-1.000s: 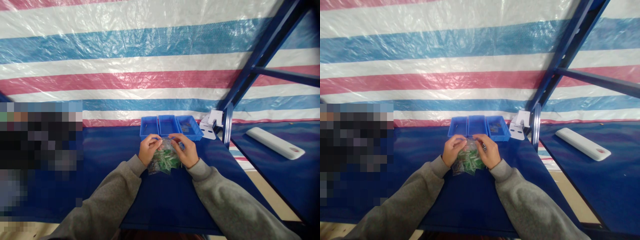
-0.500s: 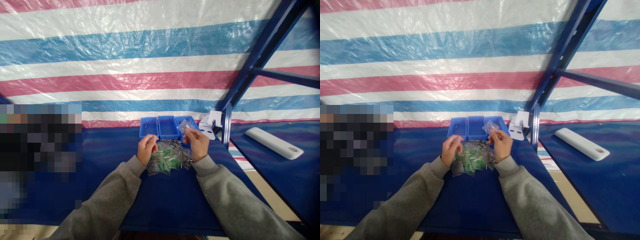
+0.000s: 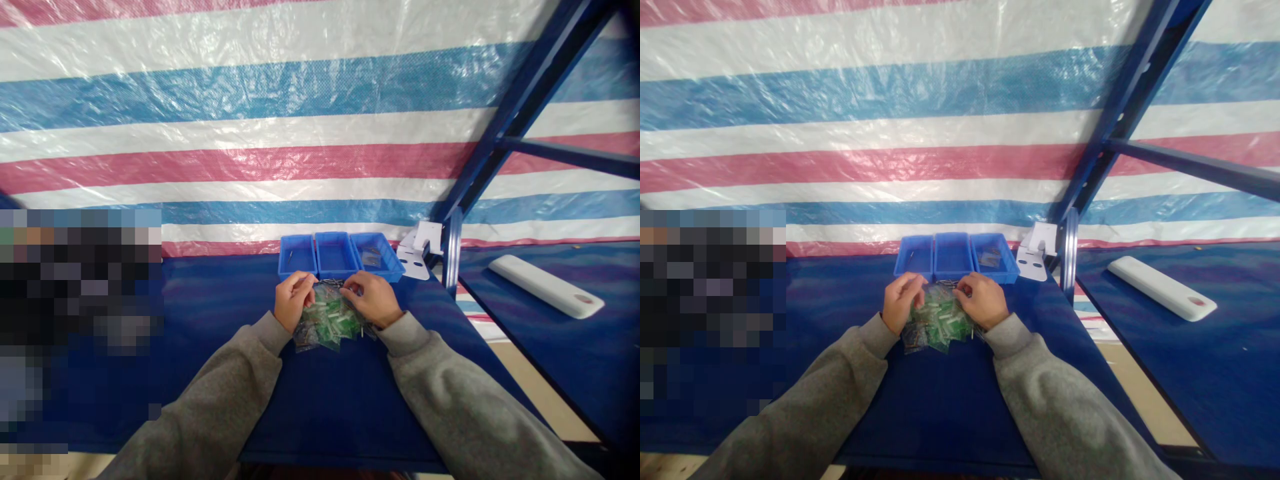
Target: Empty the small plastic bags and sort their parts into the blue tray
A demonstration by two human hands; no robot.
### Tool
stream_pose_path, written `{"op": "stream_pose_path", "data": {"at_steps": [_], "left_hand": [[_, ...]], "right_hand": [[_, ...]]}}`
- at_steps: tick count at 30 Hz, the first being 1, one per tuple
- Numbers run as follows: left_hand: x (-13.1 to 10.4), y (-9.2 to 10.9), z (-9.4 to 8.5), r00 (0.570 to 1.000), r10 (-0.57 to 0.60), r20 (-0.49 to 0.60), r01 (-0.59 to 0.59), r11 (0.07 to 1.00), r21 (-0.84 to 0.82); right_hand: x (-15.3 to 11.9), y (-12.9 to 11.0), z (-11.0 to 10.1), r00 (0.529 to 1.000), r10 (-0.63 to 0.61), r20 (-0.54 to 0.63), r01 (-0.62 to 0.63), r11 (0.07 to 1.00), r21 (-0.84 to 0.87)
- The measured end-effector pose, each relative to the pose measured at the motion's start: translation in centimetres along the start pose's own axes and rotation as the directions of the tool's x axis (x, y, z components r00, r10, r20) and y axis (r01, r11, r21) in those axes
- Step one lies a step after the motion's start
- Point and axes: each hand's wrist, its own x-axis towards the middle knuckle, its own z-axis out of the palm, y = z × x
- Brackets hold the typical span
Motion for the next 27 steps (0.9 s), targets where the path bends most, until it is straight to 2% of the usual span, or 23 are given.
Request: {"op": "stream_pose_path", "data": {"at_steps": [4, 11, 14, 18, 23, 27], "left_hand": [[0.0, 0.0, 0.0, 1.0, -0.001, 0.005, 0.001, 1.0, 0.007], [0.0, 0.0, 0.0, 1.0, 0.001, 0.002, -0.002, 1.0, 0.009], [0.0, -0.1, 0.0, 1.0, 0.003, 0.0, -0.003, 1.0, 0.016], [0.0, -0.1, 0.0, 1.0, 0.0, 0.007, 0.0, 1.0, 0.023], [0.0, -0.1, 0.0, 1.0, -0.002, 0.006, 0.001, 1.0, 0.016], [-0.1, -0.2, 0.0, 1.0, -0.004, 0.007, 0.004, 1.0, 0.022]], "right_hand": [[-0.3, -0.2, 0.7, 0.995, 0.025, 0.094, -0.014, 0.992, -0.122], [-0.4, 0.0, 1.4, 0.99, 0.044, 0.136, -0.02, 0.985, -0.174], [-0.4, 0.0, 1.6, 0.995, 0.023, 0.095, -0.01, 0.991, -0.135], [-0.3, 0.0, 1.7, 1.0, 0.0, -0.016, 0.0, 1.0, 0.015], [-0.4, -0.3, 1.5, 0.982, 0.086, -0.17, -0.053, 0.981, 0.188], [-0.5, -1.0, 1.0, 0.967, 0.134, -0.215, -0.062, 0.948, 0.313]]}}
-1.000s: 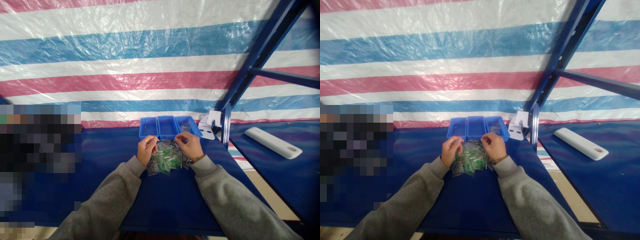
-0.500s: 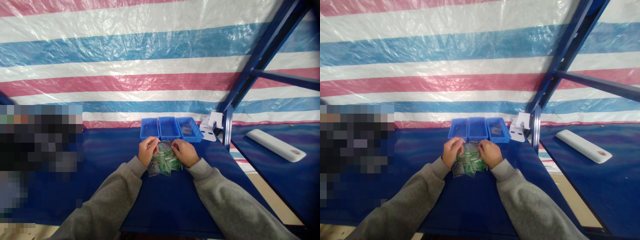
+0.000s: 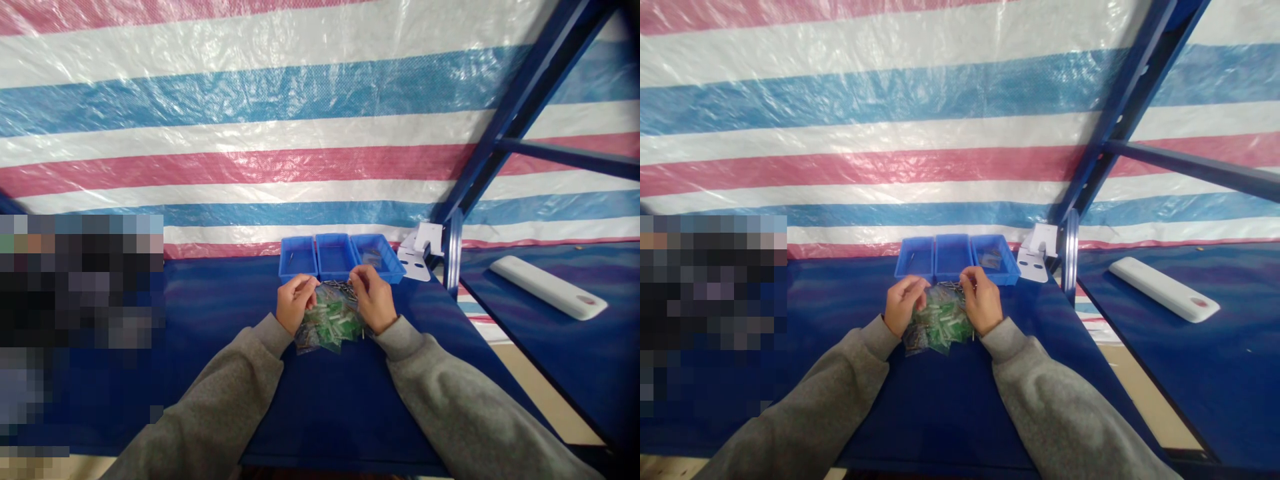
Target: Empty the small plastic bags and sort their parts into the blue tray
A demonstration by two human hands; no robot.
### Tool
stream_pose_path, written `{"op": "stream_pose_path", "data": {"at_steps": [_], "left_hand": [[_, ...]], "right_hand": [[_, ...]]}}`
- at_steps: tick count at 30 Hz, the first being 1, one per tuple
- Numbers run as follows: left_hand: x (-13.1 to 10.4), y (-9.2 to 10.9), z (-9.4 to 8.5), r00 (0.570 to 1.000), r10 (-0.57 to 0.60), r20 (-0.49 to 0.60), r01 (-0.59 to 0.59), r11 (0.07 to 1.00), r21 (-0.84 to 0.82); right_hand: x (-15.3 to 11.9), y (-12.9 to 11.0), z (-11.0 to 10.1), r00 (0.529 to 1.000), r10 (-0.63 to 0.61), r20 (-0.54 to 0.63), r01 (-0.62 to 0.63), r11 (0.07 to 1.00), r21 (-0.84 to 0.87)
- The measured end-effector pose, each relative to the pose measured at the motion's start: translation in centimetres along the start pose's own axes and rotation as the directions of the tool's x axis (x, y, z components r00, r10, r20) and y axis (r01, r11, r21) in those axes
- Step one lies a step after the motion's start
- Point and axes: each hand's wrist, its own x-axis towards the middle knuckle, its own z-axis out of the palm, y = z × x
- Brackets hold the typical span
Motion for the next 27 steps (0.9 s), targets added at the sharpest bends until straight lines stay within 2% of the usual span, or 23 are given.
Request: {"op": "stream_pose_path", "data": {"at_steps": [3, 7, 10, 13, 19, 24, 27], "left_hand": [[0.0, -0.1, 0.0, 1.0, 0.004, 0.002, -0.004, 1.0, 0.007], [0.0, -0.1, 0.0, 1.0, 0.012, 0.008, -0.013, 1.0, 0.022], [0.0, 0.1, 0.0, 0.999, 0.051, -0.012, -0.05, 0.995, 0.088], [0.0, 0.3, 0.0, 0.983, 0.177, -0.042, -0.165, 0.965, 0.205], [-0.1, 0.4, -0.1, 0.93, 0.358, 0.088, -0.364, 0.853, 0.375], [-0.1, 0.4, -0.2, 0.917, 0.385, 0.104, -0.391, 0.813, 0.432], [-0.1, 0.5, -0.2, 0.93, 0.361, 0.069, -0.354, 0.828, 0.435]], "right_hand": [[-0.1, -0.8, -0.4, 0.999, -0.033, -0.014, 0.034, 0.996, 0.083], [-0.3, -1.4, -0.6, 0.996, -0.086, 0.033, 0.082, 0.99, 0.112], [-0.4, -1.3, -0.4, 0.999, -0.023, 0.043, 0.014, 0.98, 0.199], [-0.5, -1.1, -0.1, 0.997, 0.049, 0.059, -0.065, 0.946, 0.319], [-0.3, -1.5, -0.2, 0.982, 0.118, 0.147, -0.177, 0.848, 0.499], [-0.3, -1.6, 0.0, 0.974, 0.122, 0.192, -0.211, 0.797, 0.566], [-0.4, -1.6, 0.1, 0.969, 0.104, 0.224, -0.206, 0.842, 0.499]]}}
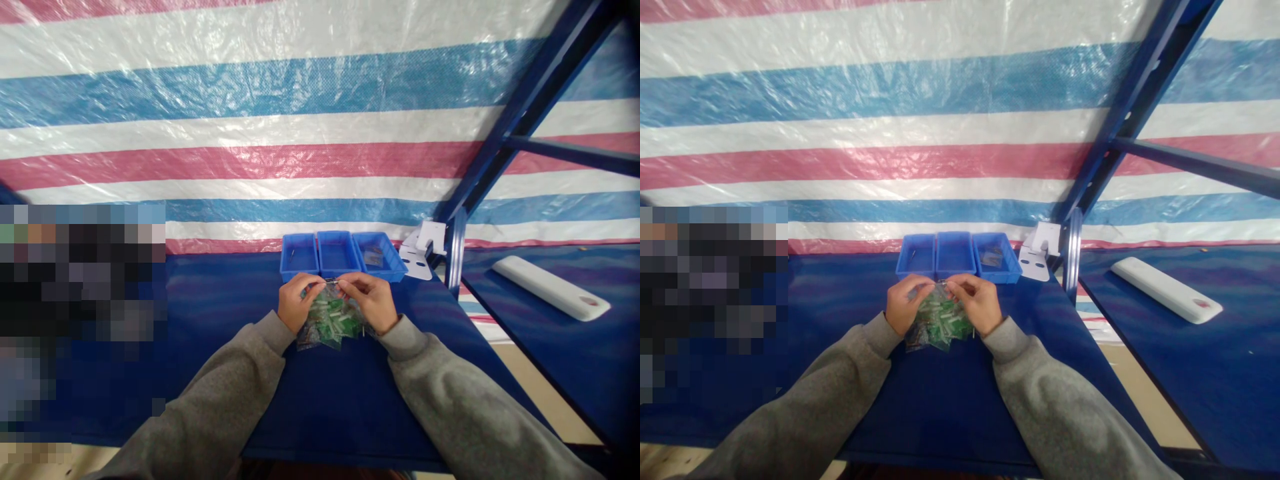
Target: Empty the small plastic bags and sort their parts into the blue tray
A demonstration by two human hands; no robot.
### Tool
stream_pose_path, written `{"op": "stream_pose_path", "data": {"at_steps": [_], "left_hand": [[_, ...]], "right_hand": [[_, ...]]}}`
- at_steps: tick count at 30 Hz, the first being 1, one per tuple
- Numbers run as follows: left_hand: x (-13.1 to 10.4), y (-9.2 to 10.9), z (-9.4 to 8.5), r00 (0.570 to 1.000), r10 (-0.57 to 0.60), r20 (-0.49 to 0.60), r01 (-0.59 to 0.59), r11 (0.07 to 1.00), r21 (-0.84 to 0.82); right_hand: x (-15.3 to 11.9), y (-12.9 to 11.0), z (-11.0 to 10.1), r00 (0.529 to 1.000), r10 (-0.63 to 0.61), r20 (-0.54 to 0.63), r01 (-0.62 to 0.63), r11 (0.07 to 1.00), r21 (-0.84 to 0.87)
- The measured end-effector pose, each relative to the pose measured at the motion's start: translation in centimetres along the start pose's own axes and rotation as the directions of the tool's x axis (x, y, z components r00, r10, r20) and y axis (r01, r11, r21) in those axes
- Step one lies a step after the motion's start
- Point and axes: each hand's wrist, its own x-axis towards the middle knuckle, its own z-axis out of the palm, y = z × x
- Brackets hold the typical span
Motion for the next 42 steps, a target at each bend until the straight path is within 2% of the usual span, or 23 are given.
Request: {"op": "stream_pose_path", "data": {"at_steps": [5, 10, 16, 22, 30, 37, 42], "left_hand": [[0.0, 0.3, -0.1, 0.998, -0.062, 0.014, 0.062, 0.998, 0.013], [0.0, 0.6, -0.1, 0.994, -0.101, 0.04, 0.102, 0.995, -0.017], [-0.1, 0.7, -0.1, 0.99, -0.131, 0.042, 0.134, 0.988, -0.078], [-0.2, 0.9, 0.0, 0.996, -0.058, 0.068, 0.063, 0.995, -0.081], [0.0, 1.3, -0.2, 0.999, 0.023, 0.033, -0.021, 0.999, -0.05], [0.0, 0.7, 0.0, 0.999, -0.044, -0.029, 0.04, 0.992, -0.12], [-0.4, 0.6, 0.4, 0.995, -0.087, 0.039, 0.094, 0.964, -0.248]], "right_hand": [[-0.4, -0.3, 0.0, 0.993, -0.111, 0.035, 0.116, 0.951, -0.286], [-0.6, -0.4, 0.0, 0.976, -0.212, 0.047, 0.215, 0.913, -0.347], [-0.5, -0.3, 0.0, 0.973, -0.231, 0.026, 0.224, 0.905, -0.363], [-0.4, -0.7, -0.3, 0.973, -0.229, 0.027, 0.214, 0.853, -0.476], [-0.4, -0.6, -0.1, 0.978, -0.192, 0.076, 0.205, 0.849, -0.486], [-0.4, -0.3, -0.2, 0.982, -0.186, -0.018, 0.159, 0.882, -0.443], [-0.4, -0.4, -0.2, 0.979, -0.204, 0.001, 0.185, 0.885, -0.427]]}}
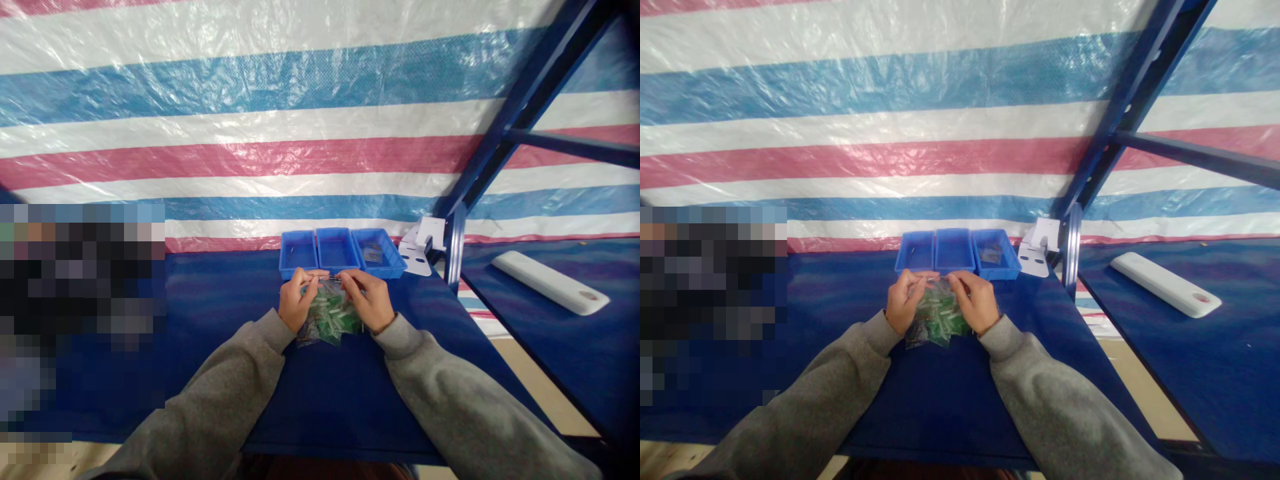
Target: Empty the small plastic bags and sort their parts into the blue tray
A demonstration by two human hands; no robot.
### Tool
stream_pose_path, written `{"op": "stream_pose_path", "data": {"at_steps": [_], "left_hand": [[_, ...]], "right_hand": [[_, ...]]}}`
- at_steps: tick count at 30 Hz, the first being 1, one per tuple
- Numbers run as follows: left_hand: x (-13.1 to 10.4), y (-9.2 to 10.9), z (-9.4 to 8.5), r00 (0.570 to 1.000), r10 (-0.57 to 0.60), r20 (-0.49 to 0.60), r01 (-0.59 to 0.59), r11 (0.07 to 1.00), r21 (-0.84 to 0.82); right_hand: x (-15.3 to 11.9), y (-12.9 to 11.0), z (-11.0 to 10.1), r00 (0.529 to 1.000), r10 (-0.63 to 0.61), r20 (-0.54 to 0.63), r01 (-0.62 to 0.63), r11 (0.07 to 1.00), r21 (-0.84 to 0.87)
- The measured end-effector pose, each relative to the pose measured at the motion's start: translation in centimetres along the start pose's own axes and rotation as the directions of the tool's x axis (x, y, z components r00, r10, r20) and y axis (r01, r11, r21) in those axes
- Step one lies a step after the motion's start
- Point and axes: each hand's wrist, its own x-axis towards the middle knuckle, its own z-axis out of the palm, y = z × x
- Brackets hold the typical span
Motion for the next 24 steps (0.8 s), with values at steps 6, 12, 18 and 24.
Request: {"op": "stream_pose_path", "data": {"at_steps": [6, 12, 18, 24], "left_hand": [[-0.04, -0.29, 0.22, 1.0, 0.0, 0.031, -0.002, 0.998, 0.065], [0.17, 0.03, -0.27, 0.993, 0.101, 0.053, -0.112, 0.951, 0.288], [0.02, -0.57, -0.11, 0.999, 0.033, -0.022, -0.028, 0.975, 0.219], [0.08, -0.69, -0.04, 1.0, 0.007, 0.019, -0.01, 0.986, 0.167]], "right_hand": [[-0.07, -0.01, -0.07, 1.0, -0.003, 0.001, 0.003, 1.0, -0.004], [-0.06, 0.1, -0.08, 1.0, -0.026, -0.017, 0.026, 1.0, -0.005], [-0.04, 0.12, -0.1, 0.998, -0.063, 0.011, 0.063, 0.998, 0.012], [-0.13, 0.18, 0.1, 0.988, -0.114, 0.106, 0.107, 0.992, 0.069]]}}
